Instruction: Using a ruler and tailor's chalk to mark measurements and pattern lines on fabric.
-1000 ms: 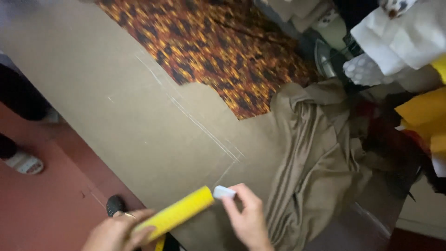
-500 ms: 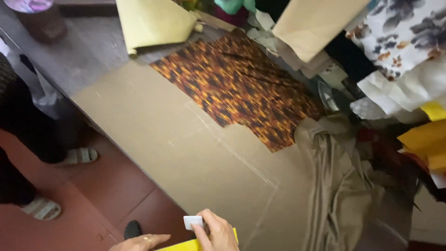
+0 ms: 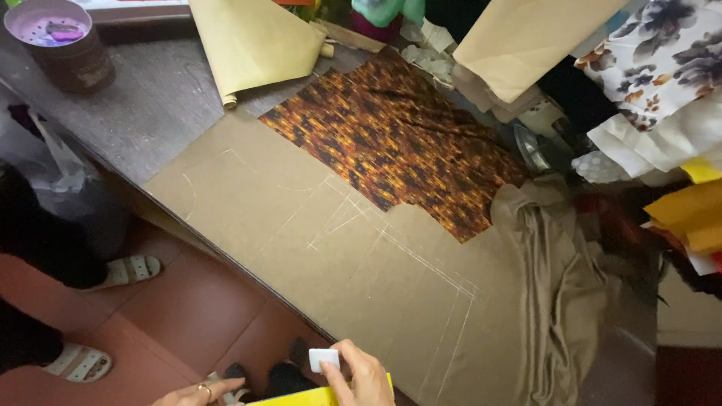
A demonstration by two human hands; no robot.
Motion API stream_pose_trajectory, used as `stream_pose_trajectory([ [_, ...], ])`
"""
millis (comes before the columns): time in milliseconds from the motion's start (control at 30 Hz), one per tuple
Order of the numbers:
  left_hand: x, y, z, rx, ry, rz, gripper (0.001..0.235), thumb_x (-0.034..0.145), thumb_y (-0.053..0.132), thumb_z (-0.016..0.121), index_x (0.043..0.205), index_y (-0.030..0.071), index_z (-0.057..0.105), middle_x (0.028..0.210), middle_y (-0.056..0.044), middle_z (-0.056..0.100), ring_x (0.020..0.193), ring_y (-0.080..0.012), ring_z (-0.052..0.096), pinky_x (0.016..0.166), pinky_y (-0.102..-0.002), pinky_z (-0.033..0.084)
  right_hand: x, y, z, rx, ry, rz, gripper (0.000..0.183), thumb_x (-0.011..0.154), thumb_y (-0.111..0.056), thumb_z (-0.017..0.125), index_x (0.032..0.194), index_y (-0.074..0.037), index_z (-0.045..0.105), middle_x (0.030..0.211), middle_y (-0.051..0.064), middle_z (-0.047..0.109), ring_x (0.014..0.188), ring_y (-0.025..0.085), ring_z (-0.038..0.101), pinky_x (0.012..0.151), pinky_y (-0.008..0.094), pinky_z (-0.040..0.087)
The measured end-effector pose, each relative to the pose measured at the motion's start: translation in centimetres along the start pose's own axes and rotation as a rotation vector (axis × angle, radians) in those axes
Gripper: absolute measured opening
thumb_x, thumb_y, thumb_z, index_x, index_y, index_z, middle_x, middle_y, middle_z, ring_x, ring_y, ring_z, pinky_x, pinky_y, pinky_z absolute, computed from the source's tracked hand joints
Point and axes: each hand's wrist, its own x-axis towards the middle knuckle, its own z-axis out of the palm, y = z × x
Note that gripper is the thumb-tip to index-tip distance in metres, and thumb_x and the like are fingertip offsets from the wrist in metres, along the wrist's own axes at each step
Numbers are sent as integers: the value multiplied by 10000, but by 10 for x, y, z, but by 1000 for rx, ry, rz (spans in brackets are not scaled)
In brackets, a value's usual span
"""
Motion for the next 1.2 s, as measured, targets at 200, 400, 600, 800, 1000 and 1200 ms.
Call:
stream_pose_trajectory([
  [200,-20,75,-81,190,-349,-152,498,837,761,400,1323,663,443,1328,317,572,1250,61,534,1090,-153,404,24,-1,-4,6,95,-83,207,889,-408,578,822,-212,578,637,-28,560,548,150,497,530,302,409],
  [400,-2,66,-86,205,-75,108,427,841,672,504,1260,587,517,1312,328,572,1192,-6,602,995,-300,500,63,-26,-26,35,48,-87,212,906,-380,570,835,-180,573,644,-19,582,544,130,533,522,320,391],
  [600,0,101,-132,170,-100,141,417,887,589,528,1287,477,545,1325,261,585,1174,-10,616,973,-256,517,100,-42,-40,77,47,-57,182,878,-356,589,825,-181,590,660,-32,620,550,122,572,543,306,423],
  [800,4,133,-149,97,-173,64,443,893,517,604,1319,422,526,1349,216,571,1188,22,624,977,-169,550,124,-31,-49,111,-16,7,183,879,-367,588,856,-185,590,772,-22,717,648,114,684,566,282,460],
  [1000,30,120,-133,132,-111,332,438,909,546,547,1300,350,564,1308,127,602,1161,-128,600,970,-357,473,135,-35,-59,151,-32,83,185,873,-354,586,886,-172,618,806,-12,767,671,97,731,549,243,480],
  [1200,48,131,-141,230,0,509,337,897,566,619,972,238,644,867,-23,693,838,-254,671,701,-433,521,160,-34,-59,348,223,-96,71,836,-180,668,818,-111,666,593,-12,637,542,82,581,543,252,462],
])
